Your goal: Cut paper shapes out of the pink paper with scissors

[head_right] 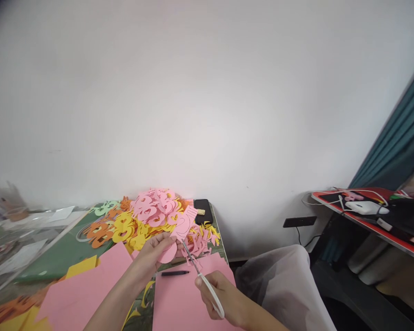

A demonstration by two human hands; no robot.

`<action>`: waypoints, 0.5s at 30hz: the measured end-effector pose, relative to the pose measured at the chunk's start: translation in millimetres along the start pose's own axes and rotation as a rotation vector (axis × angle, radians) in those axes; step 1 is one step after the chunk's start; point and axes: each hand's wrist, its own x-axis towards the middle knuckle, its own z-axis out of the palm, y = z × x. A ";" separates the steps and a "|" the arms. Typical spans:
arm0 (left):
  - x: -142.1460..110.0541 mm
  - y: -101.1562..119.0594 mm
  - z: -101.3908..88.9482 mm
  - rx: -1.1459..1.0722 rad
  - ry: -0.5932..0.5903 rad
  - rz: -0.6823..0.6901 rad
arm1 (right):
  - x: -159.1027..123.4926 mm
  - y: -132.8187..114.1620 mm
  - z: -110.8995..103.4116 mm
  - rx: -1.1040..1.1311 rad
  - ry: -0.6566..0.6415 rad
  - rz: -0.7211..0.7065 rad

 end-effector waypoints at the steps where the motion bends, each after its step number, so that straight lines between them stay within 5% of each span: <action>1: 0.6 -0.6 -0.2 -0.014 -0.002 -0.003 | 0.7 1.6 -0.8 0.014 -0.008 0.001; 7: 4.0 -3.1 -0.1 -0.072 -0.058 0.038 | 0.5 2.3 -1.9 0.022 -0.025 0.002; 15: 1.0 5.9 -6.3 0.014 0.035 0.107 | -1.1 0.9 -0.4 -0.047 0.006 0.042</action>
